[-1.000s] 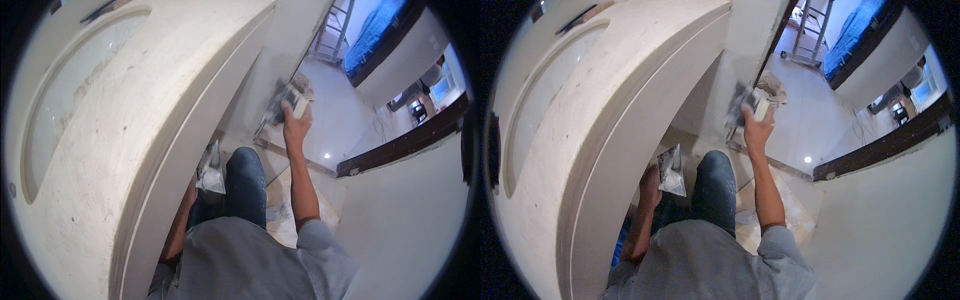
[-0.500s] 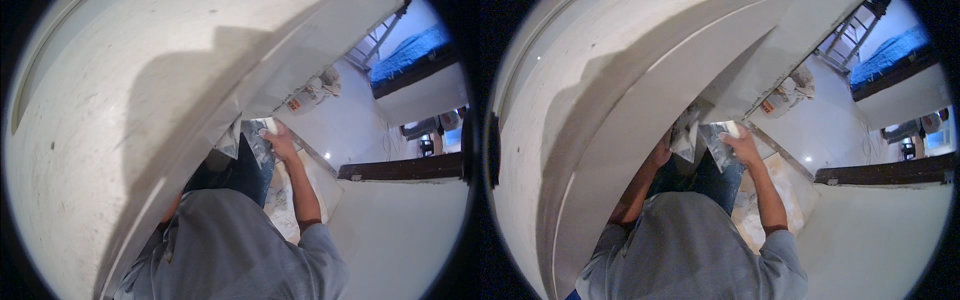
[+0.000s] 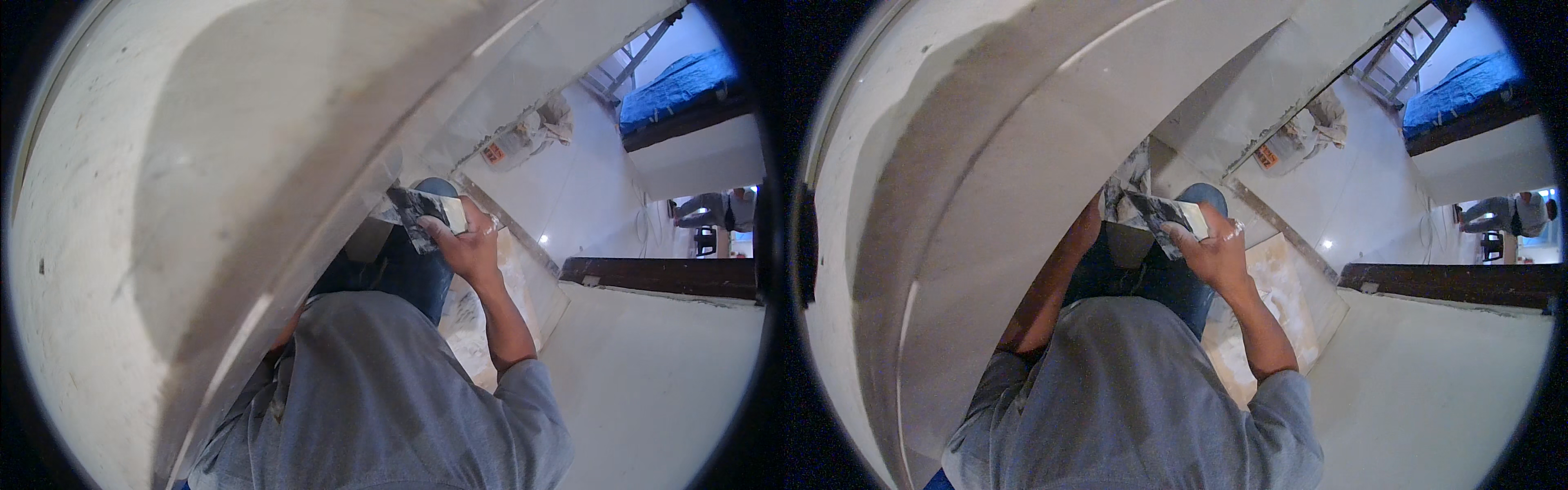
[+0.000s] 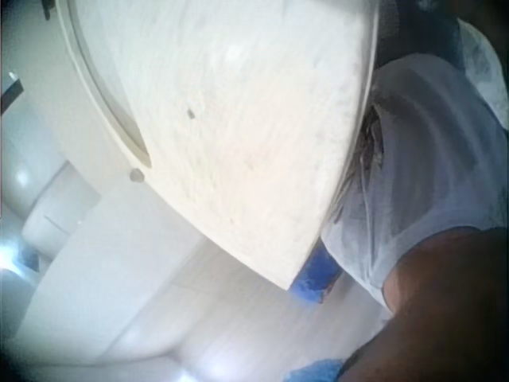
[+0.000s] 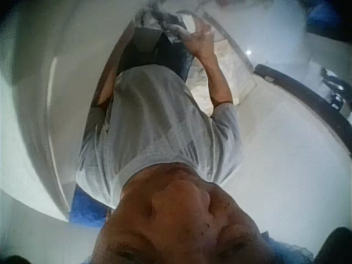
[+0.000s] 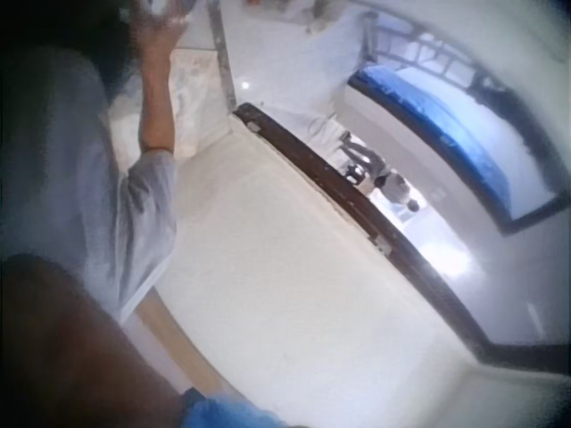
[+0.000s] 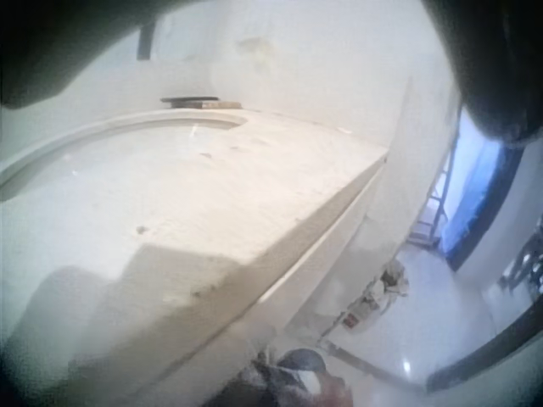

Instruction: The person applies plaster to the wall using putty knives. The person scoops and transfers the plaster between the putty knives and smooths it along the wall edges.

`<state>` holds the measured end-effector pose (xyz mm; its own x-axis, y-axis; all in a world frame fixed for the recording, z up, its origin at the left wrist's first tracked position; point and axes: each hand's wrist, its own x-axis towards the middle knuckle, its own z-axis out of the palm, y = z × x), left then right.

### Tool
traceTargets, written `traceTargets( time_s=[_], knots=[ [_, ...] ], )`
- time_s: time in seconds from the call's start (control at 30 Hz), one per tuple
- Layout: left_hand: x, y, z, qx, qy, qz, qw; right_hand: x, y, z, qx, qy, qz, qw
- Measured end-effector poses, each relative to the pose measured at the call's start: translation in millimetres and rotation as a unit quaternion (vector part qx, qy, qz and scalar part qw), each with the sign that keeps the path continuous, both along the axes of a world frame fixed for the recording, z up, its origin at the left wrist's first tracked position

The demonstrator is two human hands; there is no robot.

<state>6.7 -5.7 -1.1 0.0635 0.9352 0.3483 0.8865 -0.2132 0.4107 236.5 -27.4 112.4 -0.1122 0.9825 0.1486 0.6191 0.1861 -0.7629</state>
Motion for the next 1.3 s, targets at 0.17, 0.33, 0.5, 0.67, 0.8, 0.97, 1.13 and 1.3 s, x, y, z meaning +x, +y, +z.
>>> traceTargets(
  time_s=[0.17, 0.33, 0.5, 0.67, 0.8, 0.97, 1.13, 1.3],
  knots=[
    [6, -1, 16, -0.063, -0.113, -0.006, 0.992, 6, 10, -17, 0.01, -0.047, 0.037, 0.998],
    [4, -9, 12, -0.137, -0.249, -0.058, 0.957, 4, 13, -25, 0.079, -0.082, 0.062, 0.992],
    [-9, -11, 3, -0.232, -0.344, -0.088, 0.906, 4, 18, -22, 0.158, -0.07, 0.009, 0.985],
    [9, -16, 38, -0.139, -0.237, -0.084, 0.958, 36, 56, -24, 0.246, -0.089, -0.02, 0.965],
    [9, -21, 44, -0.141, -0.223, -0.037, 0.964, 62, 107, -18, 0.362, -0.184, -0.041, 0.913],
    [7, -13, 32, -0.161, -0.308, -0.004, 0.938, 88, 168, -14, 0.398, -0.253, -0.074, 0.879],
    [10, -14, 42, -0.132, -0.256, 0.018, 0.957, 76, 197, 4, 0.374, -0.227, -0.113, 0.892],
    [15, -16, 48, -0.166, -0.344, 0.013, 0.924, 64, 224, 18, 0.358, -0.204, -0.18, 0.893]
  ],
)
